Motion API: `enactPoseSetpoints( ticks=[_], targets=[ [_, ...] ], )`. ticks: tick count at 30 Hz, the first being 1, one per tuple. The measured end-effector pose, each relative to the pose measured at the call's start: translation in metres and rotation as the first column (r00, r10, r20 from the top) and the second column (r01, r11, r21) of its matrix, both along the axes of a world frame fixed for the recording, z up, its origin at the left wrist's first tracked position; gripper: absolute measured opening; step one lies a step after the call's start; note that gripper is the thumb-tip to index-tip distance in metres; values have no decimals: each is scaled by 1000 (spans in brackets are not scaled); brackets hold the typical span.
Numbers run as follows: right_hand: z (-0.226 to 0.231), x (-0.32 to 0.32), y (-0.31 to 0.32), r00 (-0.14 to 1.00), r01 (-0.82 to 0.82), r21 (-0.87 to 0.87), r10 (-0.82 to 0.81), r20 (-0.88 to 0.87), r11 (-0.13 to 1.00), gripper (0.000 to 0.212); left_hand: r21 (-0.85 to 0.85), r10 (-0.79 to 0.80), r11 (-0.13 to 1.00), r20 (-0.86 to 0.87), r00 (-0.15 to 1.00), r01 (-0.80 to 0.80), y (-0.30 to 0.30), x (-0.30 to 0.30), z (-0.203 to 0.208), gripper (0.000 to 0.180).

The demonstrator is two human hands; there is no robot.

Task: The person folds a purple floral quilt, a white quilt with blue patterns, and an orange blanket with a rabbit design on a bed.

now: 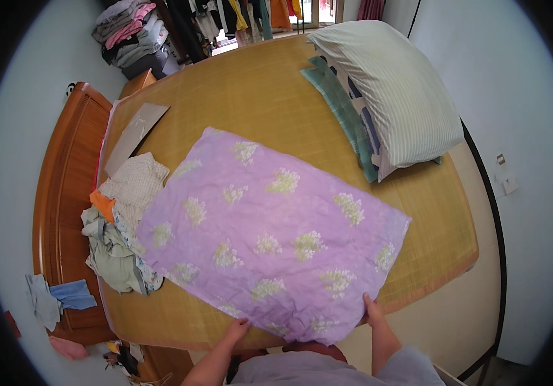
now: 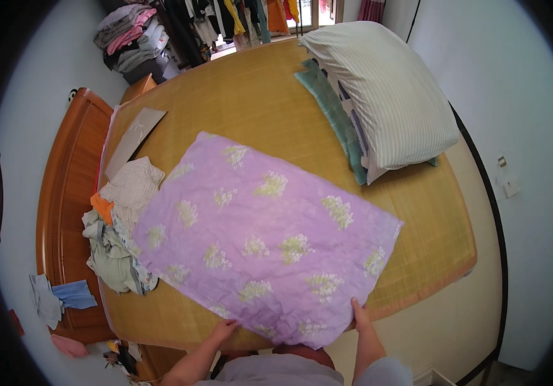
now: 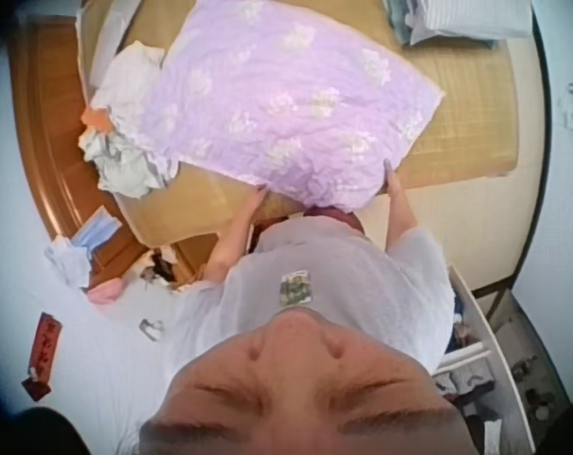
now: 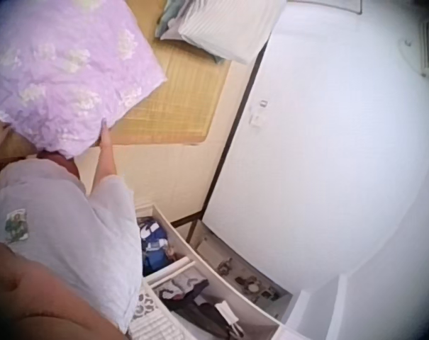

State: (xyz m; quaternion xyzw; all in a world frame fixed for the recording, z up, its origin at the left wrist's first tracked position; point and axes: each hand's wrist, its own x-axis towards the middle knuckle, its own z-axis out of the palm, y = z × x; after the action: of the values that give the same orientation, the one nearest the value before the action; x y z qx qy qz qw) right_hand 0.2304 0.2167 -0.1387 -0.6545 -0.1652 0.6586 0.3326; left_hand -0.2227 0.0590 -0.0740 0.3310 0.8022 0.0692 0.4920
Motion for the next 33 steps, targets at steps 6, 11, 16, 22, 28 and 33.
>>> enactPoseSetpoints(
  ticks=[6,11,16,22,28,33],
  targets=[
    [54,-55,-71,986,-149,-347,163,12,926,64,-17,461,880,271,845,-475,3,-4,-26,38],
    [37,-81,-124,989,-142,-251,124,-86,958,64,44,618,748,315,720,-662,12,-27,-41,38],
    [2,-86,-162,970,-29,3,27,243,1000,48,161,756,497,403,516,-853,17,-80,-65,24],
    [42,-63,-138,292,-321,-212,310,905,923,42,75,755,551,379,535,-831,43,-151,-30,7],
    [48,-56,-158,419,-127,-59,107,901,990,37,58,775,494,422,470,-867,66,-199,-17,14],
    [44,-76,-176,671,27,-24,0,742,999,30,44,784,421,484,388,-906,82,-227,-23,26]
  ],
)
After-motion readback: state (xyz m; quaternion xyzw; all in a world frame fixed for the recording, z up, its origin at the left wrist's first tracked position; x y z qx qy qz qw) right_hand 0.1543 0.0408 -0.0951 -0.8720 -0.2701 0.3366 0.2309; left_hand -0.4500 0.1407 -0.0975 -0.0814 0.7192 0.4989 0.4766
